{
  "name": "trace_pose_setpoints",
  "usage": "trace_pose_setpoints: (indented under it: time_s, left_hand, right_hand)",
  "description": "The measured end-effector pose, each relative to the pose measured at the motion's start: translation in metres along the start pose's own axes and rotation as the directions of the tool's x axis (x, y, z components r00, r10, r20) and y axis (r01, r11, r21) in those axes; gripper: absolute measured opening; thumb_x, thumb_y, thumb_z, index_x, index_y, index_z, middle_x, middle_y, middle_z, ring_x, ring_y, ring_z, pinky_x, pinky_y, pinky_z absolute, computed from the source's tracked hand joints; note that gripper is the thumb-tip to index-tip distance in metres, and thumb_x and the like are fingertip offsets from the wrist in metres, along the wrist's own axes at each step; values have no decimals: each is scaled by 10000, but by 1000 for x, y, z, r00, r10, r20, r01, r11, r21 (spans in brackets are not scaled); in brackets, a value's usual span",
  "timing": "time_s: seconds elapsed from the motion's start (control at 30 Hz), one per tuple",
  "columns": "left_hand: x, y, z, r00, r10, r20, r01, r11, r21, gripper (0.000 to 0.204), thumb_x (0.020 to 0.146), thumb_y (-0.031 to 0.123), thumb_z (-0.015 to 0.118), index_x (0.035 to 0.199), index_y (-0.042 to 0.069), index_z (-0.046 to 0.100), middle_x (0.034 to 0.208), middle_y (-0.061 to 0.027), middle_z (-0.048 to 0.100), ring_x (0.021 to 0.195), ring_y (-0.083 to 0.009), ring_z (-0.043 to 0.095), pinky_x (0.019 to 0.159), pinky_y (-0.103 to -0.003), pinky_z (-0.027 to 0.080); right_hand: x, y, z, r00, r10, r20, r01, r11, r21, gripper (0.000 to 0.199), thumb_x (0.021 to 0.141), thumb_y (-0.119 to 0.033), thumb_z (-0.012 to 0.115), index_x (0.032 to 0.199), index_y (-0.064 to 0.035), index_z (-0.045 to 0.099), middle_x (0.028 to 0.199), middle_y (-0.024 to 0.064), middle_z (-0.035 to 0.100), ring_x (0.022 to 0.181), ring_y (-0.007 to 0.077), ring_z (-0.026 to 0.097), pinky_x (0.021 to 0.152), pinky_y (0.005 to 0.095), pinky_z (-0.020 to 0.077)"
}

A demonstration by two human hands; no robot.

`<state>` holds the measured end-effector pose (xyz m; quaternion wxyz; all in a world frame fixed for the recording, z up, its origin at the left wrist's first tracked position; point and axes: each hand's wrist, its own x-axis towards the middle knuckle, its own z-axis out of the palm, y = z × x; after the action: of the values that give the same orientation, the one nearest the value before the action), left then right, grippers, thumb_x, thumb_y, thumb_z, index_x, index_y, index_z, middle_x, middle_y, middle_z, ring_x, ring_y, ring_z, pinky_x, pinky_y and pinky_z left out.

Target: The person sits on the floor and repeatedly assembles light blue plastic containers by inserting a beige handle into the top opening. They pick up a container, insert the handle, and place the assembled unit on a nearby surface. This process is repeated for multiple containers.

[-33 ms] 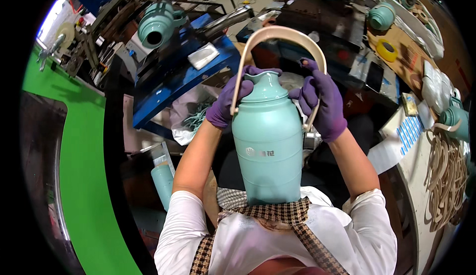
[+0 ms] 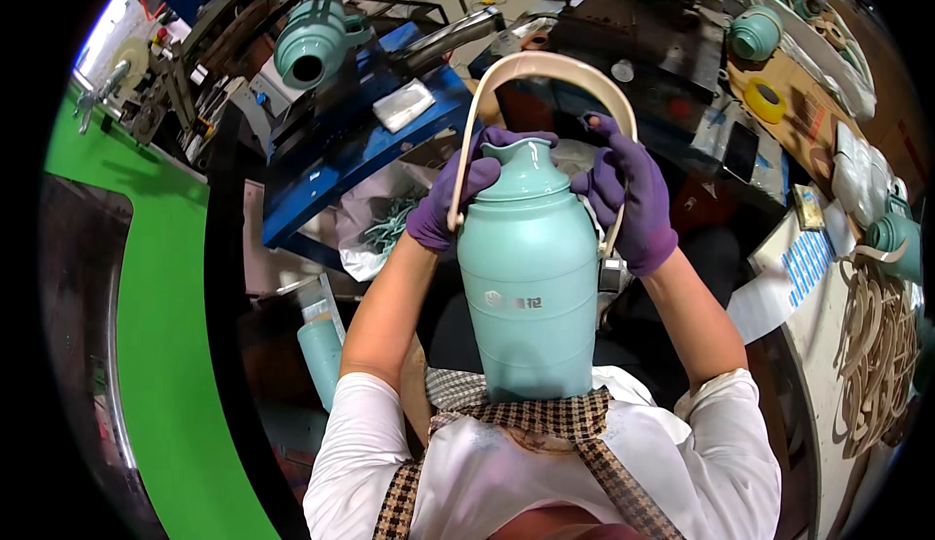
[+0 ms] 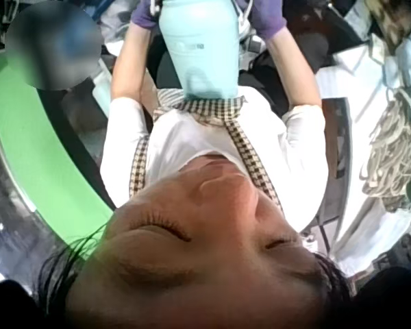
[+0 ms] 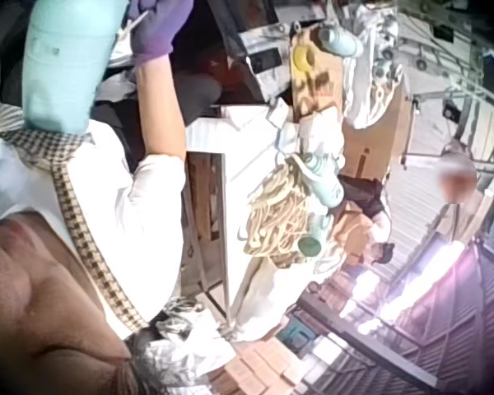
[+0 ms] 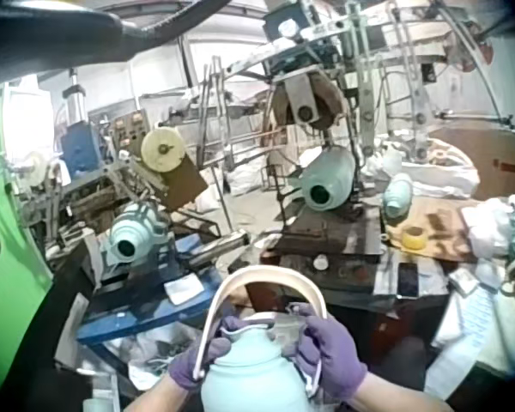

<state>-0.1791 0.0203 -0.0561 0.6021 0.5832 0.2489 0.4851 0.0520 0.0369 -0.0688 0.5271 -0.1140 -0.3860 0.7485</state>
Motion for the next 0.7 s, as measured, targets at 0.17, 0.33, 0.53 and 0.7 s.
trace_pose_setpoints:
  time_s: [0.17,0.33,0.53,0.7]
  left_hand:
    - [-7,-2,1,997,48,-56,-50,999,-20,630,856,496,726,1214,-2,580,1411,-236,533,1216,-322,612,1005,-461,538]
    - [-7,-15,-11,997,74,19,-70,987,-141,529,925,425,663,1253,28,542,1420,-197,528,1205,-258,592,1043,-398,483]
    - [-7,-19,-14,998,36,56,-35,999,-20,585,942,410,613,1329,-4,466,1477,-237,446,1246,-312,576,1062,-465,478]
    - [-6,-13,3,977,27,-212,-31,999,-14,595,1014,461,491,1332,-39,535,1401,-226,543,1235,-297,585,1082,-422,461]
  right_hand:
    - [15,11,-1,999,-29,24,34,972,-231,306,1008,-176,434,1216,6,565,604,-23,398,513,79,450,511,202,367]
    - [11,0,27,999,-43,-33,32,956,-293,261,915,-99,506,1145,8,571,723,6,528,597,95,511,558,215,399]
    - [-9,11,19,101,-205,973,993,-36,-111,332,761,-379,703,1007,-157,724,954,28,681,897,229,651,1042,493,415]
    - [10,28,-8,919,-334,212,395,766,-508,460,754,-94,592,1204,5,592,1124,130,660,1023,218,632,1017,412,447]
